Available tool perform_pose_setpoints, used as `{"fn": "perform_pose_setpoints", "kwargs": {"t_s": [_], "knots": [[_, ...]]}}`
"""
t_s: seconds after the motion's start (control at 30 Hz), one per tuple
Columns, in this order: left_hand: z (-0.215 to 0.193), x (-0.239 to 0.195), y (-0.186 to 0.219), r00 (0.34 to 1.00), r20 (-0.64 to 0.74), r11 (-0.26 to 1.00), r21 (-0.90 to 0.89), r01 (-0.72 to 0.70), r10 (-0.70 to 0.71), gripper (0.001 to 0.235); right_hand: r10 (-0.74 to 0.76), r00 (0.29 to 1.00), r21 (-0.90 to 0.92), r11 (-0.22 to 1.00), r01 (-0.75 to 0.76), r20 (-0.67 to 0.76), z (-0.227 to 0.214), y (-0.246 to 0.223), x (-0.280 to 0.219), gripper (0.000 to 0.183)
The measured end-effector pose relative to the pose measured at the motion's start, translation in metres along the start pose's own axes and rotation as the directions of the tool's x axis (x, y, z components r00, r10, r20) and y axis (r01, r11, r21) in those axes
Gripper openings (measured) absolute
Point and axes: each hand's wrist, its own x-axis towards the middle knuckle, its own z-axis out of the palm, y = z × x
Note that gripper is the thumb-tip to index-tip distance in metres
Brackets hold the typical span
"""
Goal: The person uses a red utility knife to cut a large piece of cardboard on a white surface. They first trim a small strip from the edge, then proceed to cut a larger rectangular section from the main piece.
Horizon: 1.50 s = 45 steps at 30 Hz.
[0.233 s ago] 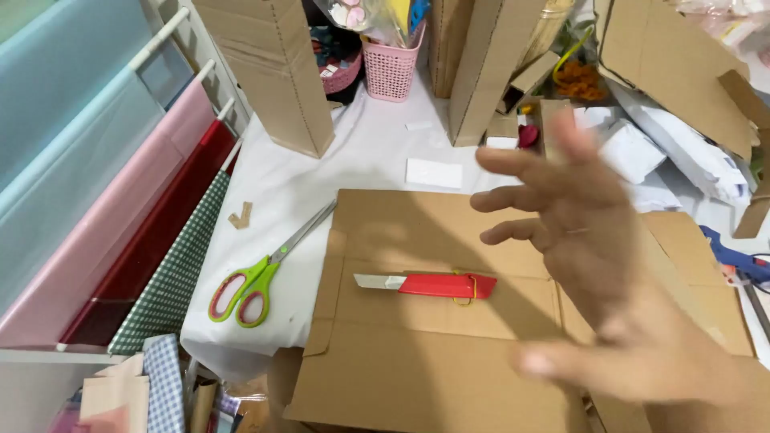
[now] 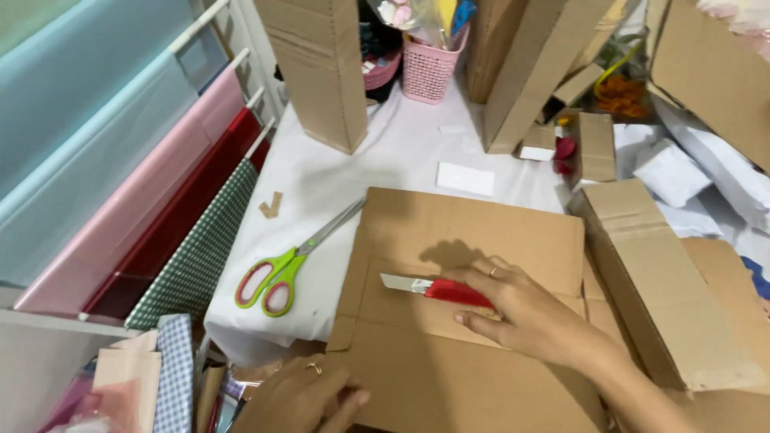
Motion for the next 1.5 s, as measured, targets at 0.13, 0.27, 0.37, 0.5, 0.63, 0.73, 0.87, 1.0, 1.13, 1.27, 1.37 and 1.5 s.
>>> {"fn": "perform_pose_setpoints", "kwargs": {"t_s": [0.13, 0.27, 0.37, 0.5, 0.63, 0.73, 0.87, 1.0, 1.13, 1.27, 1.37, 1.5], "knots": [[0.002, -0.011, -0.018, 0.918, 0.117, 0.921, -0.049, 0.387, -0.379, 0.025, 0.101, 0.993, -0.189, 0.978, -0.086, 0.067, 0.040, 0.016, 0.013, 0.072], [0.004, -0.012, -0.015, 0.688, 0.114, 0.684, -0.076, 0.726, -0.717, 0.038, -0.021, 0.997, -0.438, 0.899, -0.011, -0.068, 0.077, 0.041, 0.017, 0.060], [-0.018, -0.005, 0.003, 0.560, 0.375, 0.579, -0.071, 0.812, -0.739, 0.049, -0.018, 1.000, -0.419, 0.908, 0.012, -0.011, 0.074, 0.039, 0.017, 0.055], [0.006, -0.024, -0.007, 0.670, 0.391, 0.537, -0.402, 0.741, -0.631, 0.039, -0.113, 0.993, -0.359, 0.925, 0.121, 0.043, 0.084, 0.044, 0.010, 0.064], [0.036, -0.033, -0.016, 0.855, 0.269, 0.539, -0.682, 0.494, -0.443, 0.027, -0.224, 0.973, -0.239, 0.944, 0.229, 0.050, 0.102, 0.029, 0.000, 0.056], [0.048, -0.035, -0.013, 0.892, 0.230, 0.389, -0.837, 0.385, -0.390, 0.035, -0.228, 0.973, -0.204, 0.952, 0.227, 0.020, 0.110, 0.016, -0.005, 0.048], [0.059, -0.038, -0.007, 0.889, 0.245, 0.257, -0.897, 0.360, -0.387, 0.051, -0.337, 0.940, -0.308, 0.901, 0.306, -0.054, 0.119, 0.004, -0.004, 0.037], [0.077, -0.041, -0.009, 0.912, 0.184, 0.180, -0.948, 0.264, -0.367, 0.052, -0.352, 0.932, -0.364, 0.883, 0.297, -0.093, 0.123, 0.003, -0.004, 0.037], [0.077, -0.040, -0.004, 0.890, 0.226, 0.088, -0.955, 0.282, -0.397, 0.050, -0.440, 0.890, -0.346, 0.859, 0.377, -0.123, 0.120, -0.006, 0.000, 0.034], [0.079, -0.039, 0.004, 0.880, 0.235, -0.035, -0.969, 0.243, -0.413, 0.052, -0.382, 0.915, -0.352, 0.880, 0.318, -0.128, 0.126, -0.003, -0.001, 0.035], [0.067, -0.034, 0.012, 0.891, 0.214, -0.089, -0.977, 0.194, -0.400, 0.055, -0.402, 0.911, -0.352, 0.869, 0.349, -0.089, 0.122, -0.009, 0.001, 0.037], [0.067, -0.036, 0.015, 0.885, 0.221, -0.106, -0.975, 0.195, -0.409, 0.055, -0.417, 0.905, -0.334, 0.868, 0.368, -0.087, 0.119, -0.016, 0.002, 0.034]]}}
